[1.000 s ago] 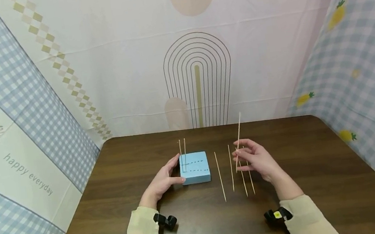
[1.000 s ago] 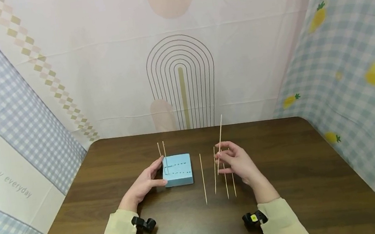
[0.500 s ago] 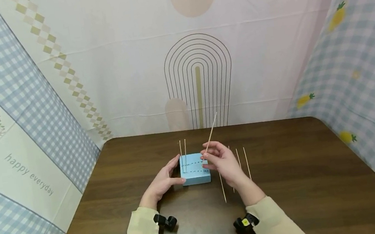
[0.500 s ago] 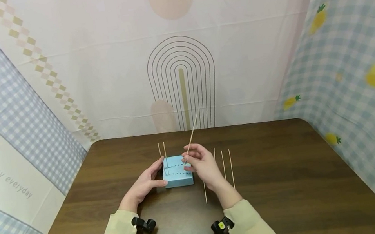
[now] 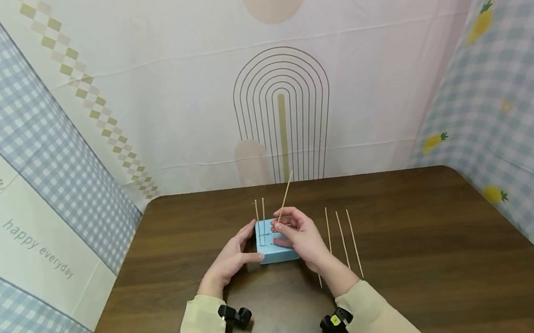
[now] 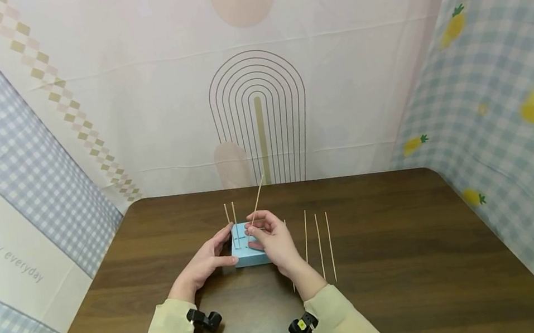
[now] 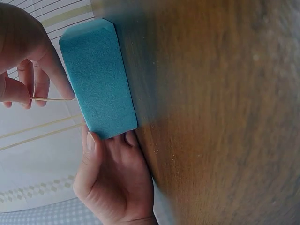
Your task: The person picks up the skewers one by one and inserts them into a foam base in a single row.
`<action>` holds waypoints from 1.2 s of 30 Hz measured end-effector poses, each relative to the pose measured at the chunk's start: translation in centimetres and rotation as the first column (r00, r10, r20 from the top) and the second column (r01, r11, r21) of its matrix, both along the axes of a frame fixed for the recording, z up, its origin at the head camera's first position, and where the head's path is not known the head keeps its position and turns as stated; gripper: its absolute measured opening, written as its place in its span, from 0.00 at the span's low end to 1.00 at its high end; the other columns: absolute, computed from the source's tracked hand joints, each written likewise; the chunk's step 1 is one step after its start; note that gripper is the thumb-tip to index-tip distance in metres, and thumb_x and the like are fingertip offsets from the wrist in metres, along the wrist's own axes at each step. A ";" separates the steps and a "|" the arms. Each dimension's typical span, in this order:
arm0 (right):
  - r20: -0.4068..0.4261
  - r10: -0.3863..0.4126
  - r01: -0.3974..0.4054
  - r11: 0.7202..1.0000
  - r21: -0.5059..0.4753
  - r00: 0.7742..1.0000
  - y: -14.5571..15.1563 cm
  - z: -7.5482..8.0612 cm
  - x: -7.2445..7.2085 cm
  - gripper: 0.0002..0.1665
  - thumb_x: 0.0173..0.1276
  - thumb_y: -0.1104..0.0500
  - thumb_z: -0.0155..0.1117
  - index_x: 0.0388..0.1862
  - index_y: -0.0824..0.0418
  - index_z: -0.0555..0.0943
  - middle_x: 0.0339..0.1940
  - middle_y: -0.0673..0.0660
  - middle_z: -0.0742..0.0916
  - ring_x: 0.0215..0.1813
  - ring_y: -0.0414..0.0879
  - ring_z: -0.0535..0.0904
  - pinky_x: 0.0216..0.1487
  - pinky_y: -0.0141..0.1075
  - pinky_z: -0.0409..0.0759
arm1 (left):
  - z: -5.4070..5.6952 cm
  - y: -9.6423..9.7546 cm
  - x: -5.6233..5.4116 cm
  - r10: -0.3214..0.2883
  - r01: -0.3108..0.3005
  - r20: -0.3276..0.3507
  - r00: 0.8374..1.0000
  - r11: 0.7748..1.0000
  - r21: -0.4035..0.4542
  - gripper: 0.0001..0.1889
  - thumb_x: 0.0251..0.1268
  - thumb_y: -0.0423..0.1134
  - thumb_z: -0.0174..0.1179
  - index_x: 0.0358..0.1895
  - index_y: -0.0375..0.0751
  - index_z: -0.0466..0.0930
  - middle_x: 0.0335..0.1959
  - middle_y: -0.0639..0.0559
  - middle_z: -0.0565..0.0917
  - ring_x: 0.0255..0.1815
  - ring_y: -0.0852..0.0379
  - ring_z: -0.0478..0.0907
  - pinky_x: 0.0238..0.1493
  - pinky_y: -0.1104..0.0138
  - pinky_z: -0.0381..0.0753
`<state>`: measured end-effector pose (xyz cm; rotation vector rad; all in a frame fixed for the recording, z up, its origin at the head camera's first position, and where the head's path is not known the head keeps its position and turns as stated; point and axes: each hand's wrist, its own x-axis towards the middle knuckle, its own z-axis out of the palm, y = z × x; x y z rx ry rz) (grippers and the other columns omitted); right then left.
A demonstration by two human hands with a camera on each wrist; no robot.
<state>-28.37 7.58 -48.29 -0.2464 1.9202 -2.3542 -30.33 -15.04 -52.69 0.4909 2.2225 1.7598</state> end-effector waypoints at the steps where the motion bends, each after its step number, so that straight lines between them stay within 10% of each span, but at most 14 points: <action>1: -0.001 0.000 0.000 1.000 0.000 1.000 0.0 0.0 0.0 0.16 0.80 0.69 0.62 0.64 0.69 0.77 0.56 0.69 0.85 0.55 0.49 0.86 0.57 0.54 0.86 | 0.0 0.0 0.0 0.001 -0.001 -0.001 1.000 1.000 -0.001 0.52 0.61 0.35 0.75 0.87 0.41 0.55 0.88 0.43 0.54 0.88 0.43 0.45 0.84 0.44 0.45; 36: -0.028 -0.007 0.010 0.995 0.101 1.000 -0.4 0.1 0.5 0.14 0.78 0.70 0.65 0.60 0.65 0.83 0.53 0.63 0.88 0.54 0.49 0.86 0.56 0.49 0.87 | 0.1 0.1 0.1 -0.006 0.006 -0.011 1.000 1.000 0.002 0.51 0.62 0.34 0.74 0.87 0.38 0.54 0.88 0.42 0.54 0.88 0.43 0.45 0.84 0.45 0.46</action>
